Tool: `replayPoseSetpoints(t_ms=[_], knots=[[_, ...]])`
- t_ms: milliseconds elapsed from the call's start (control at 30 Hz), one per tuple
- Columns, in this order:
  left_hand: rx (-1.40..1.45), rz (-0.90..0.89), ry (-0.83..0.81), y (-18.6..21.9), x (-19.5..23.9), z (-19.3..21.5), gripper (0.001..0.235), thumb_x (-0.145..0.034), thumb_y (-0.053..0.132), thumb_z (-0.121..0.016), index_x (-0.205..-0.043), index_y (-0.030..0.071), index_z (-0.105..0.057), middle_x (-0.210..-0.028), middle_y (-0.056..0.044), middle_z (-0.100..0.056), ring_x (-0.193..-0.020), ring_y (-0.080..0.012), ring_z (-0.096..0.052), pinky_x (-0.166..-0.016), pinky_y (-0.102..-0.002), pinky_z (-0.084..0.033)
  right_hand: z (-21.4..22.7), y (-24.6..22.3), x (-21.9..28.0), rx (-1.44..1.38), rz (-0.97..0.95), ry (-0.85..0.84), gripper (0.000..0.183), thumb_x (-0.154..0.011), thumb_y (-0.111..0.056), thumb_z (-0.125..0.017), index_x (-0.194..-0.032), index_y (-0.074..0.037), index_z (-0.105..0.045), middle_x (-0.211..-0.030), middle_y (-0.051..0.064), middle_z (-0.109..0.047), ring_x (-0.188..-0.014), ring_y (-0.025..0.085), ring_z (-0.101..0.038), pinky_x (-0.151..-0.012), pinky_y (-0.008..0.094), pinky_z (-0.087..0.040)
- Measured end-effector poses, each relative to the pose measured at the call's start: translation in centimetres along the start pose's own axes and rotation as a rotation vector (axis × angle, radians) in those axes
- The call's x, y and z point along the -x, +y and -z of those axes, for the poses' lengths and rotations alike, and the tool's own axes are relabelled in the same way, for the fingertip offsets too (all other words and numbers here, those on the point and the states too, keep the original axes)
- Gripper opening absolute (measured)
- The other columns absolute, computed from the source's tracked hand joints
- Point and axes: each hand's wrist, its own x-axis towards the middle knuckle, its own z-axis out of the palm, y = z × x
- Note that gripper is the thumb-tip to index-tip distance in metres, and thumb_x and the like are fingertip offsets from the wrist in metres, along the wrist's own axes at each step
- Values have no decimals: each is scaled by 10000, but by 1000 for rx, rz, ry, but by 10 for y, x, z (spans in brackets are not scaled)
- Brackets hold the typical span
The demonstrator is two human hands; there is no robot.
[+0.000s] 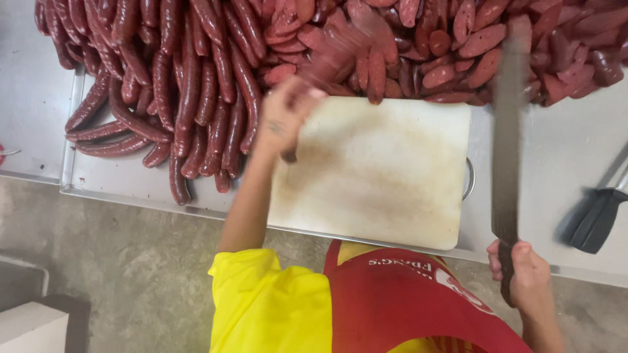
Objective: The person slices several sausages one by one on a cutting board using a knife, moving the resulting slices to a pile on the workspace after each sausage is cut.
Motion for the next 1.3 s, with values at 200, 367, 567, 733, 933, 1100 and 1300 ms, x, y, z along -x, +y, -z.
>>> replayPoseSetpoints(t_ms=[200,367,567,733,933,1100,1300], knots=[[-666,-665,-422,-8,74,-109,602,-887,694,-699,-818,95,-692,-660,-114,-651,-660,-323,-670,-672,-433,-526,17,6,-9,351,-173,-99,644,-1099,-493,-353,-930,39,-675,-664,105,-583,-587,196,-532,-557,348,-459],[-751,-651,-267,-55,99,-117,478,-889,582,-706,-1004,119,-710,-942,-92,-665,-878,-264,-657,-824,-413,-466,44,-17,1,712,-341,-182,624,-1051,-562,-389,-960,-34,-709,-652,122,-625,-628,245,-611,-635,392,-522],[-457,-735,-123,-39,135,-170,287,-835,224,-755,-1095,117,-695,-1143,-59,-601,-1058,-218,-595,-960,-402,-396,69,-45,13,1230,-466,-254,520,-988,-583,-443,-1157,-187,-733,-721,185,-755,-814,391,-747,-788,490,-567],[-354,-822,-58,-40,141,-182,236,-836,207,-830,-1016,140,-694,-1094,-24,-601,-1017,-204,-581,-920,-385,-408,110,-53,36,1412,-282,-292,487,-941,-578,-449,-1040,-187,-722,-663,126,-740,-726,364,-768,-655,460,-599],[-363,-815,-45,-44,141,-184,232,-841,208,-855,-1010,145,-708,-1085,-4,-616,-993,-185,-579,-888,-359,-420,86,-48,3,1531,-315,-472,567,-984,-611,-378,-1112,-144,-673,-656,116,-725,-663,321,-787,-610,427,-623],[-328,-796,-42,-43,138,-184,243,-824,208,-857,-998,140,-701,-1085,-21,-618,-991,-197,-588,-889,-364,-433,-40,-26,-77,1274,142,-557,487,-1086,-461,-406,-1105,-64,-689,-892,217,-717,-861,417,-711,-786,489,-570],[-414,-818,-9,-43,146,-169,264,-851,260,-913,-974,170,-697,-1043,13,-596,-974,-185,-574,-860,-356,-415,-3,-15,-70,1357,376,-655,479,-956,-315,-396,-1328,-121,-628,-1073,230,-694,-845,435,-693,-721,534,-554]])
